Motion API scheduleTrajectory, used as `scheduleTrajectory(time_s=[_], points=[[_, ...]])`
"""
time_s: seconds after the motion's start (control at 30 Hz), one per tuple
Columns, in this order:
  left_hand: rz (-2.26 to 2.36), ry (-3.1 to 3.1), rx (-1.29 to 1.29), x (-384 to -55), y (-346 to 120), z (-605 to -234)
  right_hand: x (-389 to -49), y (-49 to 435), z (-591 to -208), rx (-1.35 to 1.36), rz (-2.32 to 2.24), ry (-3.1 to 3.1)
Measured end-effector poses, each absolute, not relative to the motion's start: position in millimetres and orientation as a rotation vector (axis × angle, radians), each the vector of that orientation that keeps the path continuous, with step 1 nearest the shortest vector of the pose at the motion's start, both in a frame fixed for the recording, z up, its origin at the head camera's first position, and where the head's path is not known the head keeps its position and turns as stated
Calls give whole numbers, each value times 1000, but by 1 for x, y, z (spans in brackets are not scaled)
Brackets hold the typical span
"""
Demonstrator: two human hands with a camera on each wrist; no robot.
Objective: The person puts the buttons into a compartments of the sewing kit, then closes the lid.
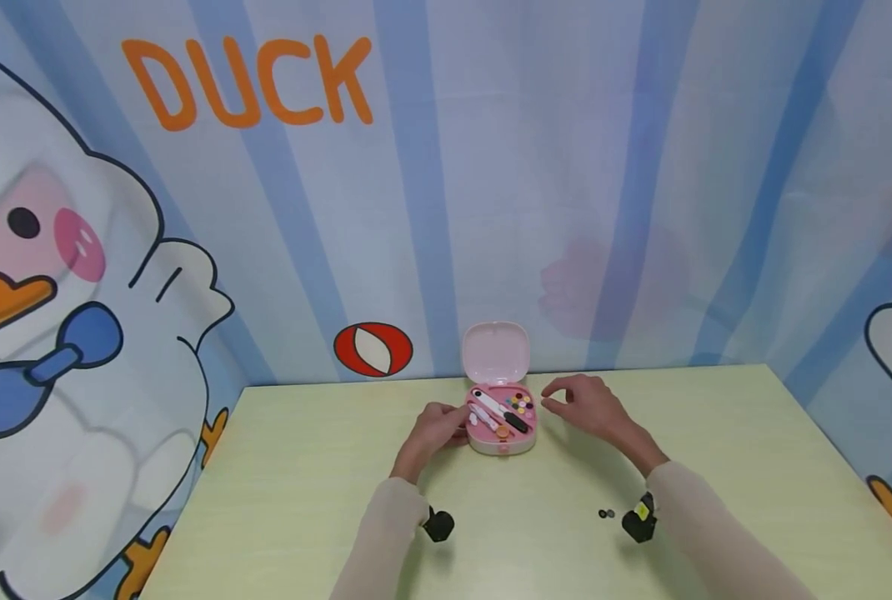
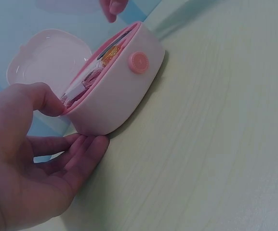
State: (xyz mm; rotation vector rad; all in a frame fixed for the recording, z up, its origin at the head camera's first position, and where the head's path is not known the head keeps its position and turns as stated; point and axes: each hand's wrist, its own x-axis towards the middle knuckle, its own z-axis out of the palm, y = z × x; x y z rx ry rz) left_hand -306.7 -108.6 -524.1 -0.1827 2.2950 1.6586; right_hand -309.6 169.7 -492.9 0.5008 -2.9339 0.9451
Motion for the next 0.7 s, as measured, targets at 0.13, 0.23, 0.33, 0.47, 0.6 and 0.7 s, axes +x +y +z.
scheduleTrajectory(time_s=[0.13,0.23,0.33,0.47,0.6,0.7], points=[[1654,2295,-177,-308,-109,-524,-296,185,-490,543,921,-2923],[1649,2298,-170,-309,-109,-525,-285,196,-489,596,913,-2897],[1649,2298,-167,-309,-110,-526,-273,204,-492,630,904,-2886],[1653,2290,-163,-310,-110,-527,-258,214,-499,648,910,-2898],[1647,2289,-175,-310,-110,-527,-242,222,-506,647,979,-2908],[1634,2295,-191,-310,-109,-526,-230,228,-511,630,1044,-2906]])
